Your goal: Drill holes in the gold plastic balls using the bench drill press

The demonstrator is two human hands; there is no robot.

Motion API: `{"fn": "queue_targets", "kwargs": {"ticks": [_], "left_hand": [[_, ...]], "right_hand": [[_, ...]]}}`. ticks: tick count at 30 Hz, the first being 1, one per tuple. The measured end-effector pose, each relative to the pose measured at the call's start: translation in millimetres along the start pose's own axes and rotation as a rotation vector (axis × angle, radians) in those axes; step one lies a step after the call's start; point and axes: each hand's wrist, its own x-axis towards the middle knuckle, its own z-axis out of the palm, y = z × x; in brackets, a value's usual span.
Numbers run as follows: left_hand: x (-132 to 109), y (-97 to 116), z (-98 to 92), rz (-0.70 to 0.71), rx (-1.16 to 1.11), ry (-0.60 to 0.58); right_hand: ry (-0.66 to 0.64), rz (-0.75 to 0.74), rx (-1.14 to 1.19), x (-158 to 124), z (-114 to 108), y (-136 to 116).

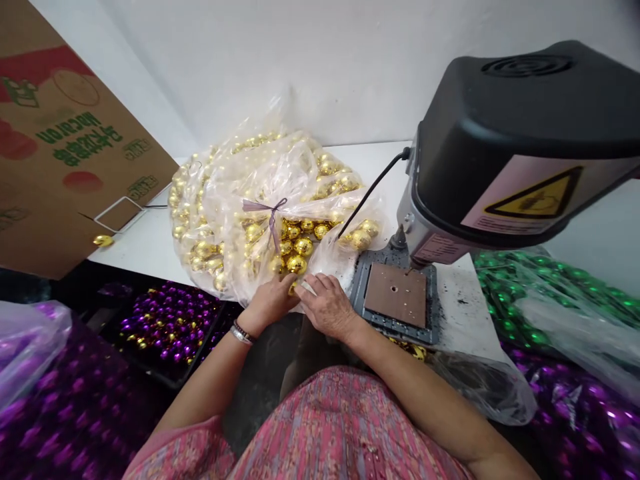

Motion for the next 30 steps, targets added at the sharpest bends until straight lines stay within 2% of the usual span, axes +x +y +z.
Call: {"fn": "queue_targets", "kwargs": {"ticks": [2, 4, 7, 11, 14, 19, 21, 24, 30], "left_hand": [[8.9, 4.0, 16.8, -0.024, -0.248, 0.153], [17.4, 8.9, 28.1, -0.126, -0.485, 0.302], [21.9, 16.9, 30.3, -0.218, -0.854, 0.372], [7.8, 30.2, 13.1, -0.153, -1.2, 0.309], [-5.5, 45.2, 3.7, -0.055, -1.396, 0.189], [-7.8, 77.9, 14.3, -0.051, -1.83, -0.1], [-2.4, 91.3, 22.3, -0.076, -1.953, -0.156], [8.9, 109.5, 32.2, -0.088, -1.901, -0.148], [28.1, 137.5, 38.5, -0.054, -1.357, -0.172]], "right_hand": [[0.014, 0.036, -0.001, -1.7, 0.0, 2.9], [0.026, 0.101, -0.005, -4.6, 1.9, 6.9], [0.044, 0.129, -0.009, -10.5, 4.2, 12.8], [0.099, 0.05, 0.003, -21.6, -0.2, 18.5], [0.172, -0.031, 0.024, -37.7, -9.3, 22.9], [0.297, -0.134, 0.041, -80.6, -28.1, 34.9], [0.358, -0.125, 0.033, -99.3, -35.4, 41.1], [0.447, -0.068, 0.025, -125.2, -46.2, 51.1], [0.592, 0.098, 0.047, -162.2, -64.3, 67.4]]}}
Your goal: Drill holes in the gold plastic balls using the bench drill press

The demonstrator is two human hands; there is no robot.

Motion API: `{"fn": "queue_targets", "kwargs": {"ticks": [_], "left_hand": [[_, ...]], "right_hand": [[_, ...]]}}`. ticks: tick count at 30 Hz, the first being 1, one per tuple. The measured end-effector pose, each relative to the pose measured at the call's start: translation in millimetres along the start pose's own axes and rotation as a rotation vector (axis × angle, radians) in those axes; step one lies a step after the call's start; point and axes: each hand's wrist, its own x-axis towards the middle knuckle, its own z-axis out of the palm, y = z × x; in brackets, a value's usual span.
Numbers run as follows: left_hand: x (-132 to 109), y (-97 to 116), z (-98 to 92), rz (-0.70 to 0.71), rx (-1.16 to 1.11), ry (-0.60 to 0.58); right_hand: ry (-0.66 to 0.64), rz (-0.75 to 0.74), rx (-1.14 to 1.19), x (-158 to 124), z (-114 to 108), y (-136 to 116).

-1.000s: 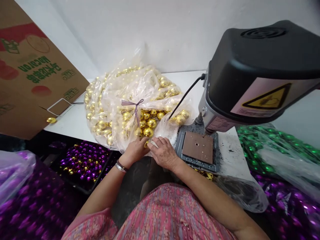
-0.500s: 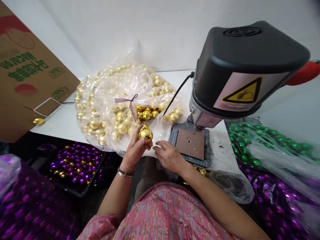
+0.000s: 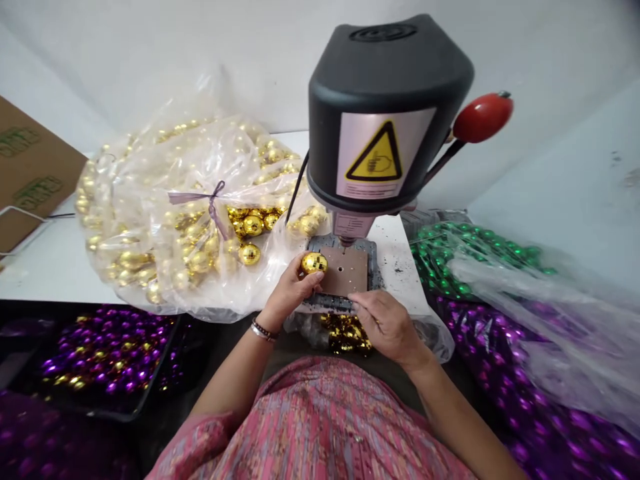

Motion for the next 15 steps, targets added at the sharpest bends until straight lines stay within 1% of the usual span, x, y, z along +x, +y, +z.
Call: {"fn": "queue_targets", "kwargs": {"ticks": [3, 7, 10, 15], "left_hand": [[7.7, 4.7, 8.3, 0.028, 0.213, -0.001], [18.0, 9.2, 11.9, 0.087, 0.426, -0.045], [22.6, 11.5, 12.0, 0.139, 0.538, -0.046], [23.1, 19.2, 19.1, 0.132, 0.66, -0.084]], "right_hand": [[0.045, 0.066, -0.008, -5.3, -8.1, 4.5], [0.058, 0.128, -0.008, -10.6, -12.4, 7.9], [0.049, 0.163, -0.006, -14.3, -14.1, 9.4], [0.016, 0.216, 0.005, -18.9, -17.0, 9.9]]}}
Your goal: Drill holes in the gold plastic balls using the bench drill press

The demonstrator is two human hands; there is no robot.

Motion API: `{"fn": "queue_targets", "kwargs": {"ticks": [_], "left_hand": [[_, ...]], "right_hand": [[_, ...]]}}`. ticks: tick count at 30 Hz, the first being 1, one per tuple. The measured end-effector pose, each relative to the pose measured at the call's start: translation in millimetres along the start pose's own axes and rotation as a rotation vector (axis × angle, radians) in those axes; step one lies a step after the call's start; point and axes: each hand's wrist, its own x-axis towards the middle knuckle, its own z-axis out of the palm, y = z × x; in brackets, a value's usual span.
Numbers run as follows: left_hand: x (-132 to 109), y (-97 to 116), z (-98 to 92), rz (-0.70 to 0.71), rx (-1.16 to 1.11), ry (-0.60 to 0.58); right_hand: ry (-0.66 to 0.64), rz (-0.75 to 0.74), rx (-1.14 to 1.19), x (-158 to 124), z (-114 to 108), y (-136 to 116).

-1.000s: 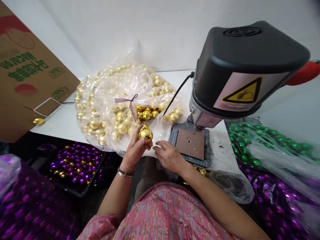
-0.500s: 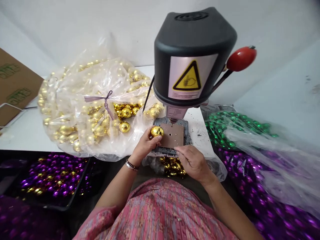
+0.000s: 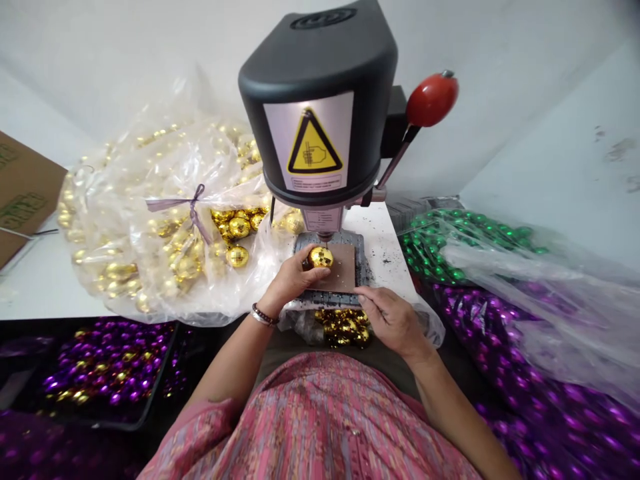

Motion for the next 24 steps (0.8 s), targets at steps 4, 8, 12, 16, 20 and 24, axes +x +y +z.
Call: {"fn": "queue_targets", "kwargs": {"ticks": [4, 8, 12, 16, 20, 24], "left_hand": [[2.7, 11.1, 0.7, 0.023, 0.157, -0.017], [5.4, 12.6, -1.7, 0.031, 0.203, -0.044], [6.1, 10.8, -1.1, 0.054, 0.221, -0.038], [6.5, 11.5, 2.4, 0.07, 0.208, -0.048], [8.1, 7.7, 4.2, 0.079, 0.156, -0.049], [8.8, 2.0, 5.9, 0.107, 0.129, -0.044]], "right_hand": [[-0.02, 0.027, 0.008, -1.1, -3.3, 0.7], [-0.029, 0.054, 0.026, 0.6, -6.3, -0.8], [-0.002, 0.094, 0.045, 9.9, -14.7, -2.1], [0.175, 0.205, 0.034, 36.6, -42.4, -2.9], [0.541, 0.273, 0.122, 81.7, -79.4, -12.2], [0.755, 0.08, 0.202, 128.0, -102.4, -29.8]]}}
